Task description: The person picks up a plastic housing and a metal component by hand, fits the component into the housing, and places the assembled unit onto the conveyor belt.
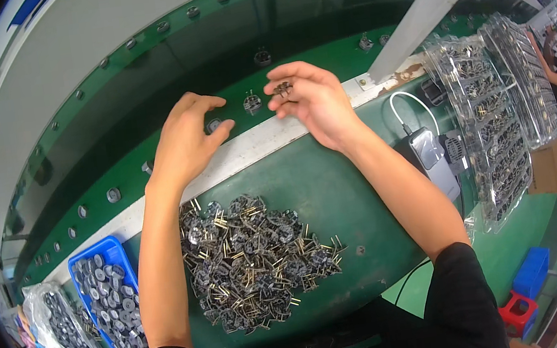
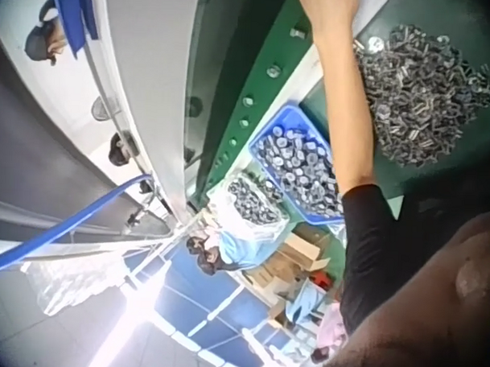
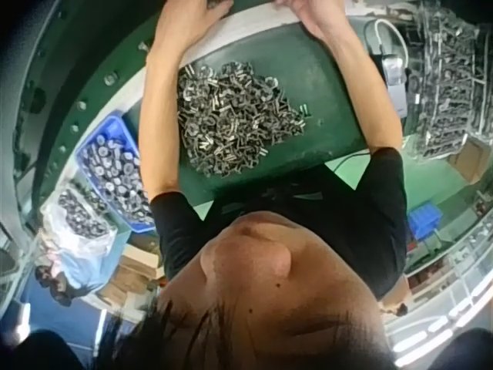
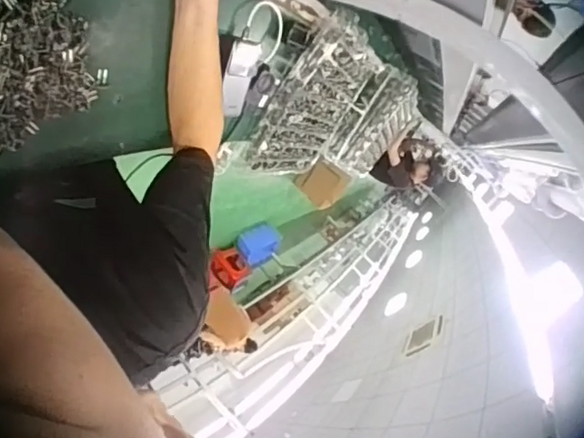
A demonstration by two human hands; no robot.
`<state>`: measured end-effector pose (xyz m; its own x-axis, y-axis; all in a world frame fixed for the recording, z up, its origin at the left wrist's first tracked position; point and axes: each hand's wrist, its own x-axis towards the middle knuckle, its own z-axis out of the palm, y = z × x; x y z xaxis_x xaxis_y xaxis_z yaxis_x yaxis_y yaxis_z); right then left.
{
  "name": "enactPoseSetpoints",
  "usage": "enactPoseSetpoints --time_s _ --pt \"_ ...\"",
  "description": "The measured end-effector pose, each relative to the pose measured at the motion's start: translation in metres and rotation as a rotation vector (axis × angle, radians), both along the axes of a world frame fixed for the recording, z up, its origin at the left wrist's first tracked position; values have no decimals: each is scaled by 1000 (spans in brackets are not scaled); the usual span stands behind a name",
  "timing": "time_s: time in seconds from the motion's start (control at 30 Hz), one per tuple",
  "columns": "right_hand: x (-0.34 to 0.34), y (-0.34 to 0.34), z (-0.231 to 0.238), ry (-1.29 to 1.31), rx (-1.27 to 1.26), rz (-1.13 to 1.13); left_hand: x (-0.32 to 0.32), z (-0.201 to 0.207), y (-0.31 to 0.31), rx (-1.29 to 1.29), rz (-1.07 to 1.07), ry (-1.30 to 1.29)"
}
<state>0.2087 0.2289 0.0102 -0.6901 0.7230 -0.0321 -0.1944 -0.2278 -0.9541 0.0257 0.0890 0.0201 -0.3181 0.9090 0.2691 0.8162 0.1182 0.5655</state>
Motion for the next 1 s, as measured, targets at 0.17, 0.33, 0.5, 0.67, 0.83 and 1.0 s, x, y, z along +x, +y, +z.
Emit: enactPoseSetpoints --time_s 0.17,0.33,0.5,0.67,0.83,1.0 --pt "-21 15 -2 -28 -172 103 5 -15 40 -113 -99 151" --pt "-26 18 -21 -504 922 52 5 -21 55 -152 -133 3" --pt "-26 21 -24 -460 872 42 9 -20 56 -136 -95 -105" --pt "-27 19 -25 -395 906 -74 11 -20 57 -140 -76 -83" --pt "-25 20 -29 -464 976 -73 14 -19 60 -165 -68 -107" --pt "-22 24 -27 -507 1066 -31 13 -22 61 -160 -90 -44"
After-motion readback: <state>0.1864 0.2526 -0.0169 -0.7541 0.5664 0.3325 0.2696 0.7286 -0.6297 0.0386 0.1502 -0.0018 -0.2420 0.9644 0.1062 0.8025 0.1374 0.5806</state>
